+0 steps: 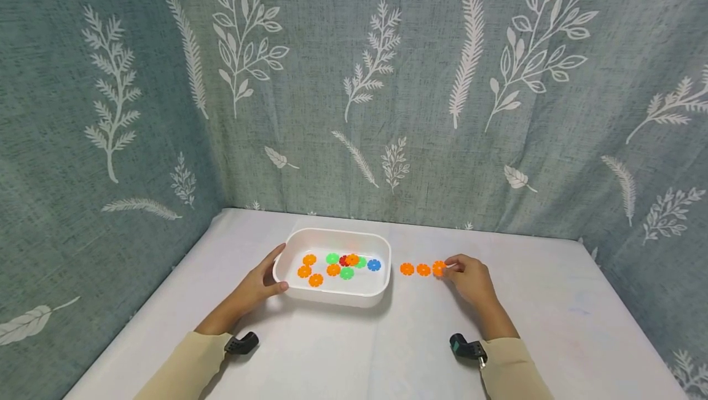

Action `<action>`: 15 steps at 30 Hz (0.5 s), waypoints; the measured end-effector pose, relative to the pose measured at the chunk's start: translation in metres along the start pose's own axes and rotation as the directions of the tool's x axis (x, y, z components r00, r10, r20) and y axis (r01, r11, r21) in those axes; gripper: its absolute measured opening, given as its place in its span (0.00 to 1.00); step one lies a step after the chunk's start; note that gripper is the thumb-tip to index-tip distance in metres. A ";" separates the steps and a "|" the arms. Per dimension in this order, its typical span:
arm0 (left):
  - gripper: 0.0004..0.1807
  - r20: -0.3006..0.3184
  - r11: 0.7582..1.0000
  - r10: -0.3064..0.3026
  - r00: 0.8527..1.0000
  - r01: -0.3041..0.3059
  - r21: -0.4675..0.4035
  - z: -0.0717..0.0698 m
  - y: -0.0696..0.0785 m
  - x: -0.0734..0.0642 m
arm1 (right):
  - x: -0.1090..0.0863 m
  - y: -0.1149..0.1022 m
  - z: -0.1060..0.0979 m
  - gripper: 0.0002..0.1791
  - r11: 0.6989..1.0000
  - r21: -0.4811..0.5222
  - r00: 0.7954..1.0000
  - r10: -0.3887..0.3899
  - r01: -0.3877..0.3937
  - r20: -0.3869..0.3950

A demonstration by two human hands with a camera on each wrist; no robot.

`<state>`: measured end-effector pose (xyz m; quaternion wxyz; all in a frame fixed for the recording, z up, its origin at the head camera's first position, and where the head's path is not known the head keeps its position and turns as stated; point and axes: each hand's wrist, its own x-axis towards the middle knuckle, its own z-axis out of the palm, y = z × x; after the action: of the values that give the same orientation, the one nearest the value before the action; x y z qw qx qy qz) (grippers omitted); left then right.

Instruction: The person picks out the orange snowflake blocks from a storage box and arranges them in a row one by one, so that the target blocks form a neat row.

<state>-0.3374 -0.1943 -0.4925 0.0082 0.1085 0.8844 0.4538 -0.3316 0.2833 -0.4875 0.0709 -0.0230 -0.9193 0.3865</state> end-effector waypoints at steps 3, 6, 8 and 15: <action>0.56 0.001 1.000 0.007 1.000 -0.007 -0.007 -0.001 0.000 -0.001 | 0.000 0.000 0.001 0.16 0.999 0.003 0.999 0.032 -0.032 0.005; 0.56 0.001 1.000 0.014 1.000 -0.014 -0.014 -0.001 -0.002 0.000 | -0.001 0.000 0.000 0.16 0.999 0.005 0.999 0.046 -0.046 0.008; 0.56 0.001 1.000 0.018 1.000 -0.018 -0.019 -0.001 -0.002 0.000 | -0.001 -0.001 0.000 0.15 0.999 -0.003 0.999 0.043 -0.043 0.005; 0.56 -0.003 1.000 0.007 1.000 -0.007 -0.020 -0.001 -0.002 -0.003 | 0.001 -0.003 0.001 0.14 0.998 -0.047 0.998 0.052 -0.051 0.020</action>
<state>-0.3349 -0.1967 -0.4939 0.0062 0.1109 0.8794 0.4629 -0.3331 0.2806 -0.4865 0.0508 -0.0441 -0.9279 0.3668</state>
